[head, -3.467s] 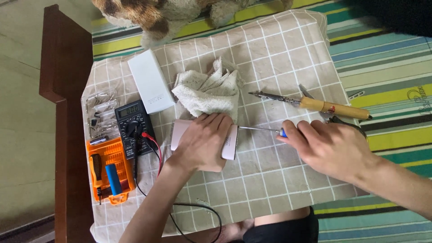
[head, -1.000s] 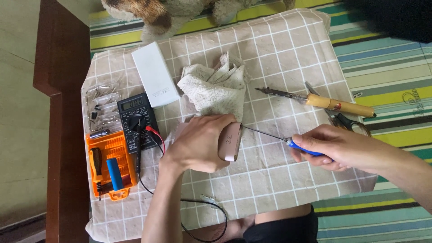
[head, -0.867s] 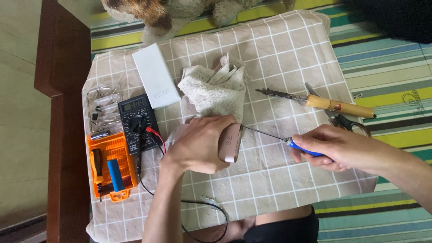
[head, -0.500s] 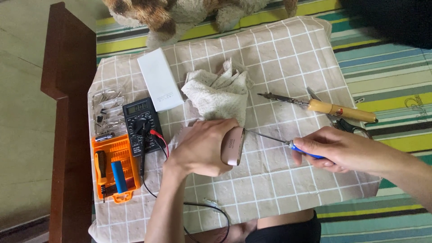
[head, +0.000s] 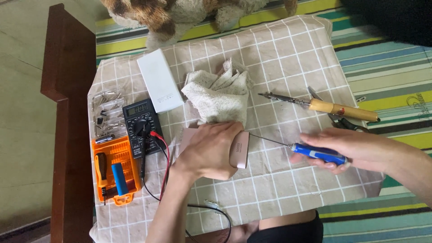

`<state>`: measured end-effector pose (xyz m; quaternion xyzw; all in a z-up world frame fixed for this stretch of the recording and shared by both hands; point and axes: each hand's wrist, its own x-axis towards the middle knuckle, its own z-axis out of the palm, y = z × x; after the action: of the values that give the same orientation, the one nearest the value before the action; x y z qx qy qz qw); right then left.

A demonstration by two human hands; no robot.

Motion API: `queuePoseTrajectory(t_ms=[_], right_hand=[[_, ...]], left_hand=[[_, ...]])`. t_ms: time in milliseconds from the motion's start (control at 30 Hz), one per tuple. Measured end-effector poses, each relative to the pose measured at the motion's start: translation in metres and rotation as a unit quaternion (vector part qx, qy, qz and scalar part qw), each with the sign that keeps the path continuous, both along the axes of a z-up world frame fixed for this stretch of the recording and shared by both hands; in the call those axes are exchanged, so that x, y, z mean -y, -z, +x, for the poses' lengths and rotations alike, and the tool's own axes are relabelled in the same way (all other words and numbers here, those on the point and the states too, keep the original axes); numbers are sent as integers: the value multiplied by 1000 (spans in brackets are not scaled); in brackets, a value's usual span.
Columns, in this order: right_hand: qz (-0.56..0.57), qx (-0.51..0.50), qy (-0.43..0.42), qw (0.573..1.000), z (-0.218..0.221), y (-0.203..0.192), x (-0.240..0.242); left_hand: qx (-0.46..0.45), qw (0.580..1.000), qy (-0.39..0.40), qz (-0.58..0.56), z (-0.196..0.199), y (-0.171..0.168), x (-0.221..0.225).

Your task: Using a screwdriver to pry apart the plastic casing of a portable power bank for disassembly.

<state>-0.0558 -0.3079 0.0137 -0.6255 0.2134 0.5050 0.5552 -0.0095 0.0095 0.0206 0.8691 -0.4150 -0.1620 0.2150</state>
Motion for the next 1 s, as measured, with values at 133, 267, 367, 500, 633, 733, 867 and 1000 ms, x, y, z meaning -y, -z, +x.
queuePoseTrajectory(t_ms=[133,267,367,500,633,733,867,1000], right_hand=[[41,41,-56,997,0,-2,4],[0,-66,9,998,2,-25,-9],[29,-58,13,998,4,-20,-7],[60,14,82,995,-4,3,-4],[10,-36,121,992,-13,-1,-13],[55,-115,115,985,-16,-12,-15],[38,-131,14,991,-10,-9,-4],[-26,-48,-39,998,-12,1,3]], left_hand=[[14,1000,8,-20,-2,2,-2],[62,997,8,-34,-7,8,-2],[110,992,21,-60,-7,16,-3],[130,989,25,-62,-8,18,-3],[165,984,33,-57,-9,30,-3],[140,990,35,3,-11,31,-2],[150,988,40,-18,-8,33,-1],[152,988,36,-9,-8,31,0]])
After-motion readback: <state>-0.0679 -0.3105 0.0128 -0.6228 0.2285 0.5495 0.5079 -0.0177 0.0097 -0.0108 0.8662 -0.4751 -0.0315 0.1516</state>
